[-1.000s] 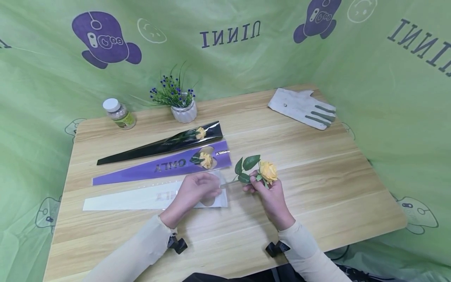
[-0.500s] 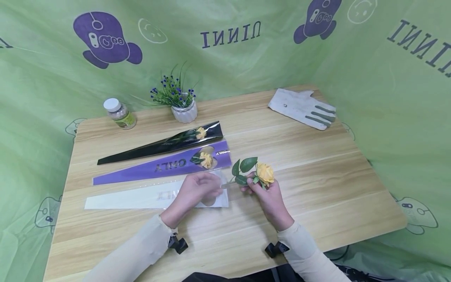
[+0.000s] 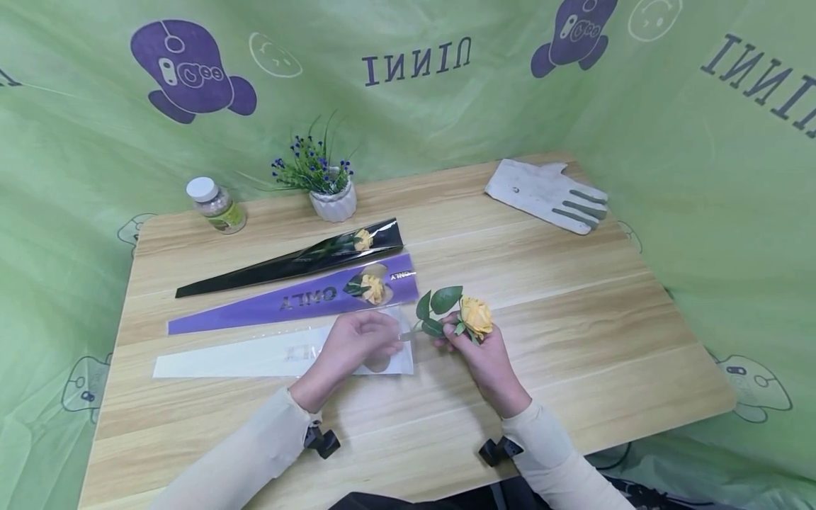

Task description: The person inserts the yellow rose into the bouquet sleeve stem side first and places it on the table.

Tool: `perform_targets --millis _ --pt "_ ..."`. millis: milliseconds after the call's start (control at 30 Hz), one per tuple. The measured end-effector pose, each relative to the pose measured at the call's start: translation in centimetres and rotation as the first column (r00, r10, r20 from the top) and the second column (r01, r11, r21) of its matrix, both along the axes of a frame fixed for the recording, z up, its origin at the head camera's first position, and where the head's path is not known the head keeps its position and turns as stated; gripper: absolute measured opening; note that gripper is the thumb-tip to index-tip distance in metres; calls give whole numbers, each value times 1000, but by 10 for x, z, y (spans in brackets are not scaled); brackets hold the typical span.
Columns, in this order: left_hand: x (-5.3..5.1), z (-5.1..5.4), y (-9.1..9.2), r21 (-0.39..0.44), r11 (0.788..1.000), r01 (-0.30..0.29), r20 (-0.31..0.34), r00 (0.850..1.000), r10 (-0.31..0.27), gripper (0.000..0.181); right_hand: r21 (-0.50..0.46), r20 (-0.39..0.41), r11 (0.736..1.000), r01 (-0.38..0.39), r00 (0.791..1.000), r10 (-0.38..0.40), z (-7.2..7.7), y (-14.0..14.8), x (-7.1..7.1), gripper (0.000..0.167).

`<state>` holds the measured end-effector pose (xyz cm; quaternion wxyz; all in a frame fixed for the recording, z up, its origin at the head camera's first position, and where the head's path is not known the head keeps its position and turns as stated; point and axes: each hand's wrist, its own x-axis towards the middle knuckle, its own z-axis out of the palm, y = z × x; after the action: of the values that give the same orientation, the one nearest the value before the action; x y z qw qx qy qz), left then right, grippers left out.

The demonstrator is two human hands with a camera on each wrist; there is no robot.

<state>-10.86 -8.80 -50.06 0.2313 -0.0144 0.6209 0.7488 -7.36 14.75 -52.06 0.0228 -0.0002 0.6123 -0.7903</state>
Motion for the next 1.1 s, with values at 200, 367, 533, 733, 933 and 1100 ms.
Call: perform_targets --millis 200,367,533,733,933,1100 --pt "1 2 0 9 1000 5 8 1000 -5 16 8 14 1000 -3 1000 3 0 -1 1 15" --pt "1 4 1 9 1000 5 14 1000 -5 16 15 27 1000 -10 1000 10 -1 -1 1 18" --pt "1 6 2 10 1000 4 17 1000 -4 16 55 11 997 -48 999 48 -2 -1 1 15" --pt "2 8 3 17 1000 3 9 1000 -3 16 102 24 992 -68 998 66 -3 -2 1 13" --pt "3 7 4 38 999 0 -11 1000 1 16 124 54 990 -70 997 63 -3 -6 2 21" --pt "4 7 4 50 999 -13 -20 1000 14 17 121 63 989 -80 995 73 -4 -8 2 22"
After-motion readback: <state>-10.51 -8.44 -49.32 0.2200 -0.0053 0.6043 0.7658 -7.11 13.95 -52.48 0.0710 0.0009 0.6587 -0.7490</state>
